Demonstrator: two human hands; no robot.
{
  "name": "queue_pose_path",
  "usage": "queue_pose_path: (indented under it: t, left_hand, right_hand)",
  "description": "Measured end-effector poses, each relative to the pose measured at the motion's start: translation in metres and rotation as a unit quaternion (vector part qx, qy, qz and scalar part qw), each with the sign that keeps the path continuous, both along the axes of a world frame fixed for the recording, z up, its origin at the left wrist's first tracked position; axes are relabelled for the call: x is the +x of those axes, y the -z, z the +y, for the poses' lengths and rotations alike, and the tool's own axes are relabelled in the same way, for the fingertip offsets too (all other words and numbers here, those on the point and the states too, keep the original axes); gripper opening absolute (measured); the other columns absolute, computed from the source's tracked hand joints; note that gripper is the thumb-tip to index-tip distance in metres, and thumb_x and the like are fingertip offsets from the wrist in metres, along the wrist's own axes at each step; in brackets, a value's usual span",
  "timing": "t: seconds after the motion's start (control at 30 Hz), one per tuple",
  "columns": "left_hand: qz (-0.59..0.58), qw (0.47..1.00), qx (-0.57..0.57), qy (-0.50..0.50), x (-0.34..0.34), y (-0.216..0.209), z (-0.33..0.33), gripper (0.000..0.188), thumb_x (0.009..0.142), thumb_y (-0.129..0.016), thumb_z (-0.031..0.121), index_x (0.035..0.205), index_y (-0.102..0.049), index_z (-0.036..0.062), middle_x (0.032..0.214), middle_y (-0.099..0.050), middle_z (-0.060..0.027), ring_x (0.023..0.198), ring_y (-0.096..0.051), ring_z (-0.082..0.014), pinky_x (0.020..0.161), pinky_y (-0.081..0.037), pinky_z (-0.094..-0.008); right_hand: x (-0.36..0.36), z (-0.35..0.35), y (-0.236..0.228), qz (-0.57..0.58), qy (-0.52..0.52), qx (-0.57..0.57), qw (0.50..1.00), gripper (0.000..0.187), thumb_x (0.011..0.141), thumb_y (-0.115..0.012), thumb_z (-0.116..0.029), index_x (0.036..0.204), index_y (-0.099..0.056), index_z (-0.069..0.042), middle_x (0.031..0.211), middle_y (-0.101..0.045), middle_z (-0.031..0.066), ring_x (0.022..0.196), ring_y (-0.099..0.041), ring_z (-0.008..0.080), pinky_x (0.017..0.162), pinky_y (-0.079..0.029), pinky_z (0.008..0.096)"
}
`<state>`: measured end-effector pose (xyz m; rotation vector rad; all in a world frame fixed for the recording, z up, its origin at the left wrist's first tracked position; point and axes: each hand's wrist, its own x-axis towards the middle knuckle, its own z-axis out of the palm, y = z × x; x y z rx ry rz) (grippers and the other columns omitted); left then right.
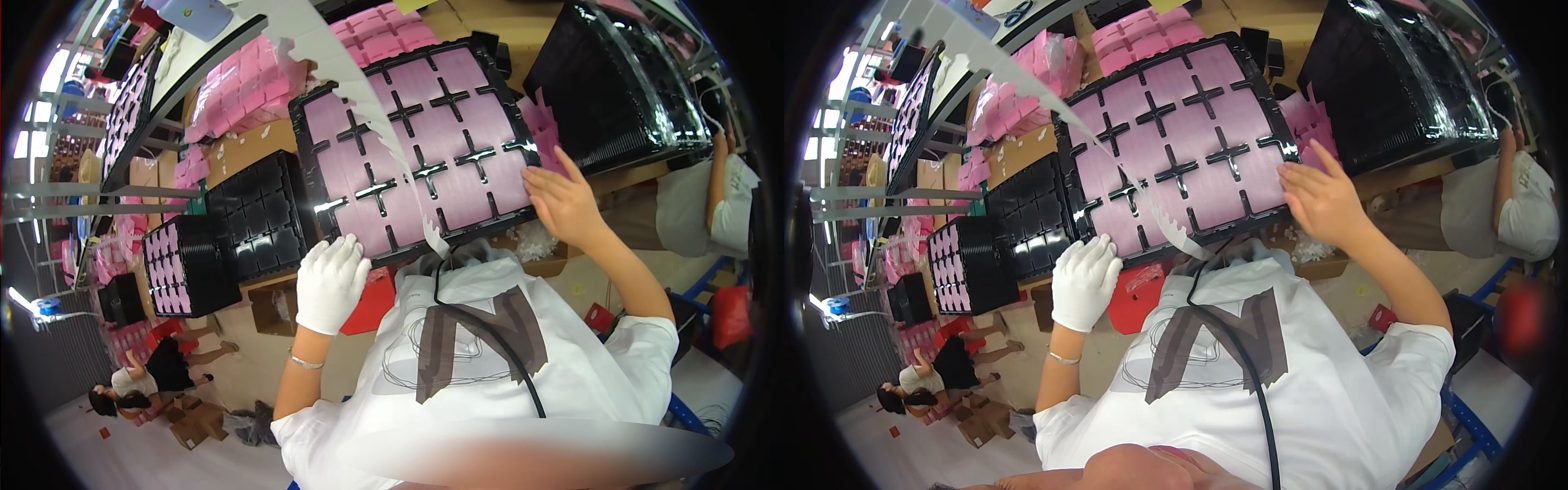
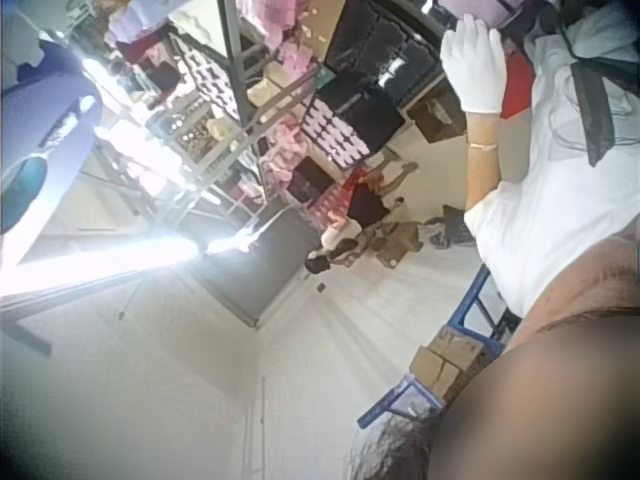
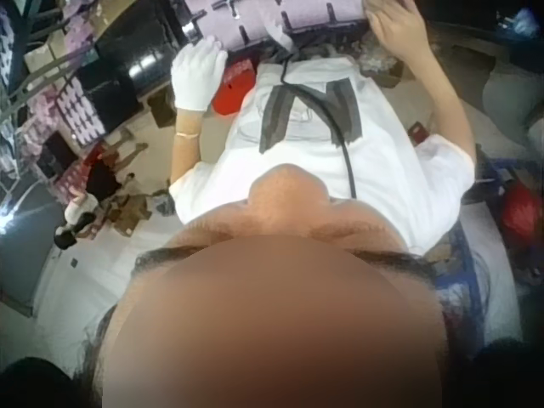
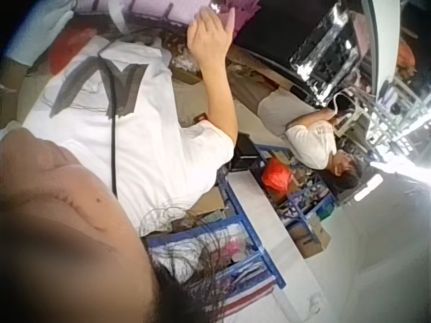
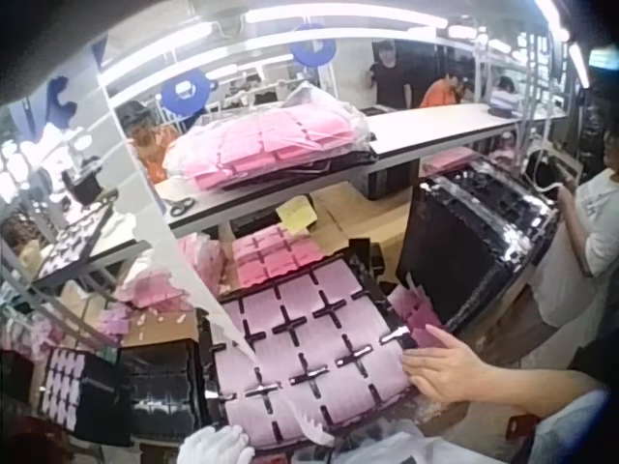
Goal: The person assembles industrial plastic trays by inserting pink foam components and applying adhesive strips by hand.
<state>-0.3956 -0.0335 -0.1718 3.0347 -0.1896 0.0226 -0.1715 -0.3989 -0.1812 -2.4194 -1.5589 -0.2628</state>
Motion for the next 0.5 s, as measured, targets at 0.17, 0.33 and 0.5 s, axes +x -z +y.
queue_pose_path:
  t: [0.17, 0.33, 0.5]
  left_hand:
    - [-0.070, 0.873, -0.361, -0.320, -0.020, 0.043, 0.002, 0.061, 0.093, -0.069, 0.017, 0.144, -0.042, -0.0032, 0.149, -0.044, -0.0210, 0.137, -0.044, -0.0308, 0.115, -0.033, -0.0380]
    - [-0.089, 0.723, -0.590, -0.348, -0.016, 0.046, -0.009, 0.056, 0.099, -0.057, 0.013, 0.148, -0.037, -0.0038, 0.150, -0.044, -0.0165, 0.137, -0.043, -0.0223, 0.115, -0.032, -0.0329]
    - [-0.099, 0.657, -0.667, -0.337, -0.022, 0.056, 0.004, 0.048, 0.102, -0.050, 0.012, 0.145, -0.041, -0.0062, 0.144, -0.050, -0.0138, 0.131, -0.048, -0.0176, 0.111, -0.036, -0.0297]
  right_hand:
    - [-0.012, 0.012, 0.004, 0.056, -0.022, 0.072, 0.996, 0.027, 0.084, -0.063, -0.013, 0.105, -0.068, 0.004, 0.131, -0.060, 0.0167, 0.133, -0.048, 0.0350, 0.114, -0.032, 0.0531]
    - [-0.008, 0.033, 0.003, -0.002, 0.060, 0.099, 0.993, 0.027, 0.088, -0.060, -0.012, 0.111, -0.069, 0.000, 0.135, -0.059, 0.0136, 0.134, -0.046, 0.0385, 0.113, -0.034, 0.0509]
    - [-0.025, 0.157, 0.005, 0.148, -0.237, 0.078, 0.957, 0.041, 0.089, -0.060, -0.014, 0.130, -0.060, -0.007, 0.137, -0.058, 0.0102, 0.133, -0.047, 0.0340, 0.113, -0.035, 0.0478]
